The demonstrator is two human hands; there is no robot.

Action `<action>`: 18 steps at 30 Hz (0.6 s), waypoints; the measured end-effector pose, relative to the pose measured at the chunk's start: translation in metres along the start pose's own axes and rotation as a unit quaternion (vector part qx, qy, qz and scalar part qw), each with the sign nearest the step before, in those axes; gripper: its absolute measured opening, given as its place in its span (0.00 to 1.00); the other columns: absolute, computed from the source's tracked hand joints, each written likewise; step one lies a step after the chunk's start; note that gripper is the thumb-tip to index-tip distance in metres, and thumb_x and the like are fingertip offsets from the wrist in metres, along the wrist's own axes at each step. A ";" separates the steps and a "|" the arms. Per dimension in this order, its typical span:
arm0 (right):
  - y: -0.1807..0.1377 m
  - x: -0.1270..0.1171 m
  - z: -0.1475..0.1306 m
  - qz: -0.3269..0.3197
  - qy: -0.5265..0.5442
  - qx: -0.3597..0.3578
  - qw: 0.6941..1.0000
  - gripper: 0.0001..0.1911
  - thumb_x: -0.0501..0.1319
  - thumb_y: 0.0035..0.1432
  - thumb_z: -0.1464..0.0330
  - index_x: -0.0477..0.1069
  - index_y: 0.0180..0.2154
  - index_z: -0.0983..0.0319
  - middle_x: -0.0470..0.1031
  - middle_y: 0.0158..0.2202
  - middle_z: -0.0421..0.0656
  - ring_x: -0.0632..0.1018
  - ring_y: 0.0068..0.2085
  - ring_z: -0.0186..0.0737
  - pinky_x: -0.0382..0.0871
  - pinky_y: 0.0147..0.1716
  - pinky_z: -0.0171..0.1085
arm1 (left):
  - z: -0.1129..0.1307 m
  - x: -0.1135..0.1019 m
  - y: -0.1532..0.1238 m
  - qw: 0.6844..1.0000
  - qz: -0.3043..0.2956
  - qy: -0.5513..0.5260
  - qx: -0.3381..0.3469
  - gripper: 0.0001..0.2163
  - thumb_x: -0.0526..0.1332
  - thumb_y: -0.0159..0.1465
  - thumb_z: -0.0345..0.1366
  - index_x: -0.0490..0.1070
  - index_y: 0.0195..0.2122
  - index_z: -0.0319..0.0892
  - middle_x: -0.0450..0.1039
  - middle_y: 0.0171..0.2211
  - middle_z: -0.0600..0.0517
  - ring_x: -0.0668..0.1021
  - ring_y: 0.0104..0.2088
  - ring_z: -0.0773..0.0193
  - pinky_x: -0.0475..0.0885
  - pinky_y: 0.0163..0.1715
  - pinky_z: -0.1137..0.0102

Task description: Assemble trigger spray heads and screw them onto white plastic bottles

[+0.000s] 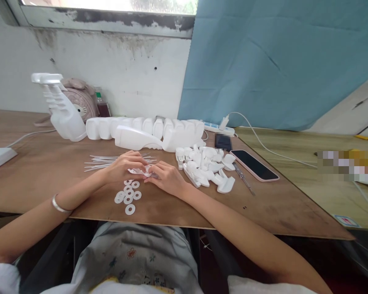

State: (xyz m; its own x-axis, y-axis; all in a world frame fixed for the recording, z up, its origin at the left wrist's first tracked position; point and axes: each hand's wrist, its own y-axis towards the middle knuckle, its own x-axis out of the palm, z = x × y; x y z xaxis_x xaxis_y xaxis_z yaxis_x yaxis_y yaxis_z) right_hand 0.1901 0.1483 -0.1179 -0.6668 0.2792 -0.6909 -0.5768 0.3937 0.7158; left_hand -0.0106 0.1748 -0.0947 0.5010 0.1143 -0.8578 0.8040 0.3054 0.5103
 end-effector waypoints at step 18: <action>-0.002 0.003 0.007 -0.040 -0.095 -0.055 0.993 0.09 0.56 0.56 0.63 0.64 0.34 0.63 0.72 0.30 0.44 0.71 0.34 0.39 0.68 0.34 0.37 | 0.004 0.001 0.000 0.999 0.025 -0.004 0.025 0.06 0.57 0.59 0.36 0.67 0.33 0.38 0.72 0.35 0.47 0.71 0.34 0.64 0.66 0.36 0.70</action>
State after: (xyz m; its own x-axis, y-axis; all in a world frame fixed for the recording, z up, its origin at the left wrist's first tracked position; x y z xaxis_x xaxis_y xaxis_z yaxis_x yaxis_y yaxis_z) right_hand 0.1925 0.1541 -0.1215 -0.5226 0.4147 -0.7450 -0.6788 0.3263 0.6578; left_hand -0.0089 0.1707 -0.0956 0.5427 0.1201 -0.8313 0.7935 0.2513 0.5543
